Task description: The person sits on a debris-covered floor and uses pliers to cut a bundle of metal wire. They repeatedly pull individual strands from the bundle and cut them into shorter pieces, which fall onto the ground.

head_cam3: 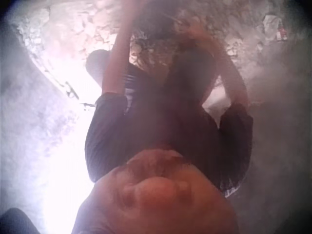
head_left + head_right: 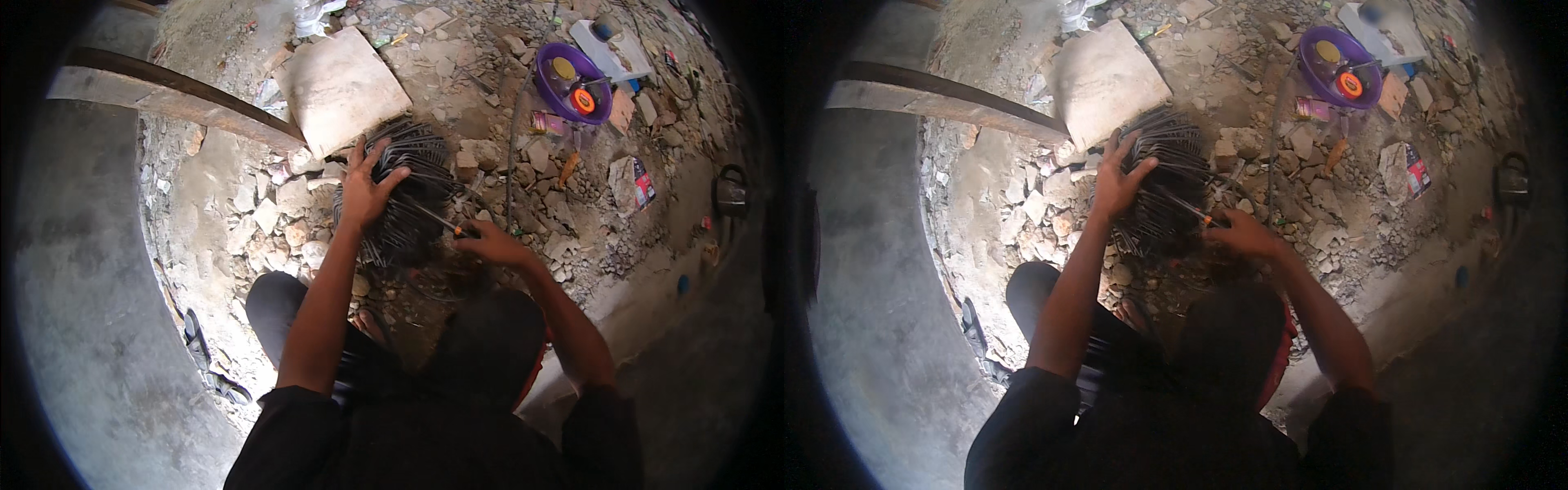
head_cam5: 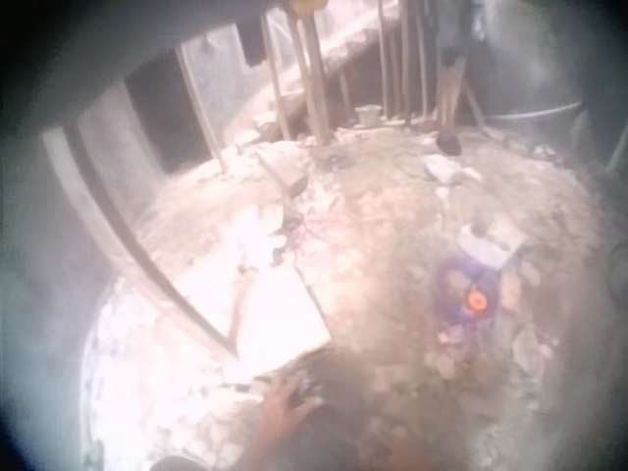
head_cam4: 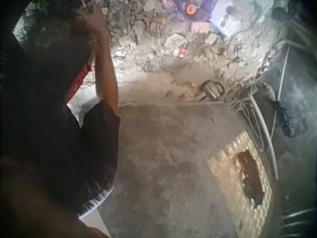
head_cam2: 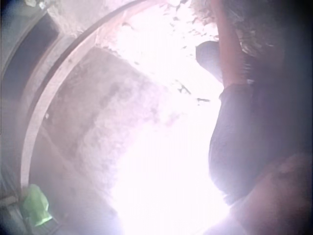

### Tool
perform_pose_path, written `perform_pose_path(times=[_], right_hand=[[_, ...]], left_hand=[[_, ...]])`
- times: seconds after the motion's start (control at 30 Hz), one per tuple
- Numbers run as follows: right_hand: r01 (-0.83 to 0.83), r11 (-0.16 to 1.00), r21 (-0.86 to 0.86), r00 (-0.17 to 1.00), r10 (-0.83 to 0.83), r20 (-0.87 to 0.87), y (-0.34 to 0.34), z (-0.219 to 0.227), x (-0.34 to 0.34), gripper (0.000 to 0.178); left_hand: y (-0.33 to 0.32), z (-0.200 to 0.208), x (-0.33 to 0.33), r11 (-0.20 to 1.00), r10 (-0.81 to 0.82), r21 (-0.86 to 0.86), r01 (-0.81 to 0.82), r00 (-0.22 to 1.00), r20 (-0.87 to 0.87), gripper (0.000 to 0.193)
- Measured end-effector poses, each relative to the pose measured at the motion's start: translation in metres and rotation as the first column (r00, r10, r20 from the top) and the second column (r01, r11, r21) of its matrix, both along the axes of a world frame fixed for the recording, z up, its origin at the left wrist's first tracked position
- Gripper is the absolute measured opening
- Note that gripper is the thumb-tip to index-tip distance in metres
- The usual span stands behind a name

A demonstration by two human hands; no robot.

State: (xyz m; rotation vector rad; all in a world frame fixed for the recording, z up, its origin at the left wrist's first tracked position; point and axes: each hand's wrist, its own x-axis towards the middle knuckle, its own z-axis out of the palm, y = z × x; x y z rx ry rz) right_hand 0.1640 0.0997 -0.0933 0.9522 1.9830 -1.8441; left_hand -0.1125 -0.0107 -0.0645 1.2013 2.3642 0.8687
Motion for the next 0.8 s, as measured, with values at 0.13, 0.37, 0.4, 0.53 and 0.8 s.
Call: perform_pose_path(times=[0.13, 0.37, 0.4, 0.53, 0.8], right_hand=[[-0.03, 0.762, -0.647, 0.994, 0.09, 0.06, 0.059, -0.009, -0.001, 0.05], [-0.231, 0.569, 0.789, 0.935, 0.355, 0.017, 0.039, 0.022, -0.023, 0.064], [-0.17, 0.543, 0.822, 0.947, 0.321, -0.016, 0.028, 0.013, -0.016, 0.066], [-0.173, 0.641, 0.748, 0.976, 0.213, 0.043, 0.002, 0.007, -0.015, 0.066], [0.031, 0.671, -0.741, 0.999, -0.034, 0.011, 0.048, -0.011, -0.015, 0.041]], left_hand=[[-0.001, 0.002, 0.0, 0.996, -0.072, 0.059, 0.073, 0.997, -0.023, 0.065], [-0.009, 0.005, -0.014, 0.998, -0.056, 0.039, 0.056, 0.998, -0.006, 0.064], [-0.008, 0.002, -0.013, 0.998, -0.052, 0.035, 0.052, 0.999, 0.006, 0.064], [-0.004, -0.002, -0.017, 0.997, -0.069, 0.046, 0.069, 0.998, -0.015, 0.063], [-0.004, -0.004, -0.021, 0.991, -0.071, 0.117, 0.06, 0.993, 0.098, 0.066]])
